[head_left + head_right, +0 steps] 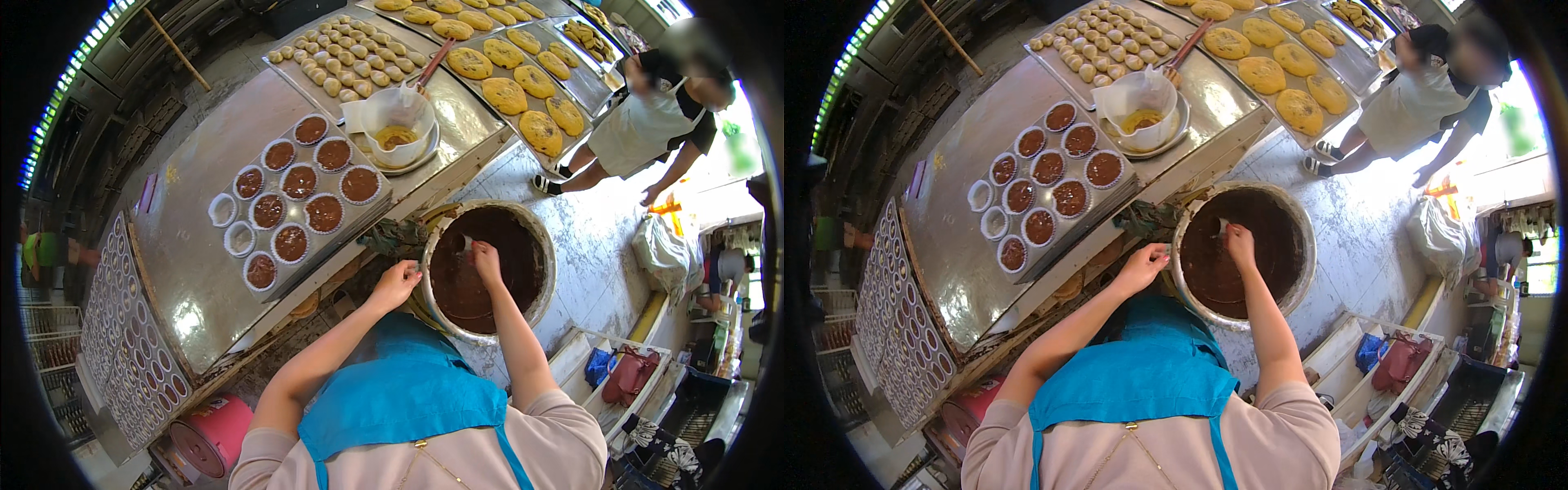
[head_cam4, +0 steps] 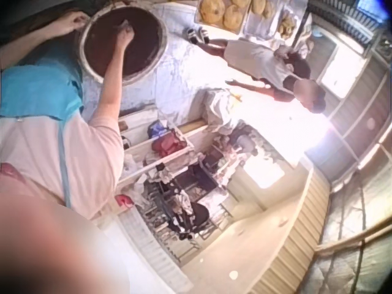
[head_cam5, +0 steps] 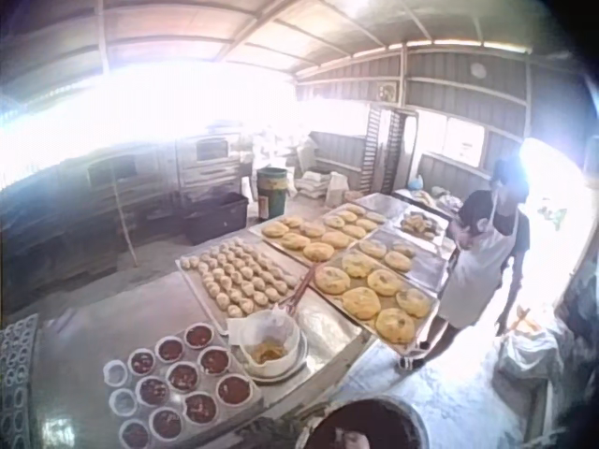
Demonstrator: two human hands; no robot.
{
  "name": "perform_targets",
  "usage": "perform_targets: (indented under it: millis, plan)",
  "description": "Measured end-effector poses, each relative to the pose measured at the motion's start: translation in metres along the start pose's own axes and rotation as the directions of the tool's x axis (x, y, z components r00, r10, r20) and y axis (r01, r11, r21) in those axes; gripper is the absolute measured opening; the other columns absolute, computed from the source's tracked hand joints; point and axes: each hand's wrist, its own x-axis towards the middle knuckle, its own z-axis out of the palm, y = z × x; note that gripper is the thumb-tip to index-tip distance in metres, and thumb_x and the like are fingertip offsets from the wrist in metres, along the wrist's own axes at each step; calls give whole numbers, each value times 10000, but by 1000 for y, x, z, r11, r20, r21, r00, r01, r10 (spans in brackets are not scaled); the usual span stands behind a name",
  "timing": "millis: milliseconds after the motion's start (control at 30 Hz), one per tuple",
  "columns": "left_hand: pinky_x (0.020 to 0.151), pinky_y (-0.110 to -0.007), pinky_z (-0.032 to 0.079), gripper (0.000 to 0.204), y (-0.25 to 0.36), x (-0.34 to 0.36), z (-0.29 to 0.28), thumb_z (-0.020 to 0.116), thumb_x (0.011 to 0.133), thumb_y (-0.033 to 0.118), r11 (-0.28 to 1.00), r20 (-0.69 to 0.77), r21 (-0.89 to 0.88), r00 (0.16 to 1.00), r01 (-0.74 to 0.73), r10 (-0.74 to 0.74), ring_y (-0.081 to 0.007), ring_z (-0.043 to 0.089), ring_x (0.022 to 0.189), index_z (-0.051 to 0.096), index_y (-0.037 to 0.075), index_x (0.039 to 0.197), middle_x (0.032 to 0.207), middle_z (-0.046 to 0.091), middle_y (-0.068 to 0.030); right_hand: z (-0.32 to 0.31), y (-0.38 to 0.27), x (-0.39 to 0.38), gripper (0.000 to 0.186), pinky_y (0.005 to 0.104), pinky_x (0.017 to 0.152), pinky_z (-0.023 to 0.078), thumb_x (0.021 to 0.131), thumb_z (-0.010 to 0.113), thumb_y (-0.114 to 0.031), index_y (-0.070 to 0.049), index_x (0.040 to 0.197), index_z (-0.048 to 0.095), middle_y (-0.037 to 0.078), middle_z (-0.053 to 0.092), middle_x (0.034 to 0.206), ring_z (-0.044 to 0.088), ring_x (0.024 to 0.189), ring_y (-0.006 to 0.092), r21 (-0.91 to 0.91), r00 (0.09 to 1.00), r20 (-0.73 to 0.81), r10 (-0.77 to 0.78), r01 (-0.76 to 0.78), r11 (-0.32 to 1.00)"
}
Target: The person scoops a brown batter from a large bowl and fills white paper cupcake liners arranged on a metal tray. The person repeats this action across multiple liners, moving the filled tray aside and bringing a new tray into position.
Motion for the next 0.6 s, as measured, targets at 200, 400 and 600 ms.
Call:
perform_targets:
  millis: [200,400,600]
  plan:
    - [580,-242,472,118,-37,6,36,563,885,78,968,-19,-214,990,129,-137,-104,571,654,553,17,985,771,595,-44,51,47,39,241,464,773,458,874,485,-166,15,959,620,258,607,955,577,899,430,-364,908,126,-399,417,833]
    - [576,-218,455,92,-31,3,34,550,895,71,944,-4,-274,982,183,-191,-76,553,650,556,31,977,749,579,-10,25,45,-43,406,402,679,491,919,466,-317,37,824,641,205,647,790,628,727,333,-394,703,705,-90,494,775]
    - [552,-239,456,83,-29,3,39,550,885,59,927,-41,-326,978,182,-207,-90,557,598,565,5,946,701,588,-29,-30,21,-42,449,264,506,459,929,490,-388,-1,766,647,63,613,632,579,560,125,-217,851,512,114,0,976]
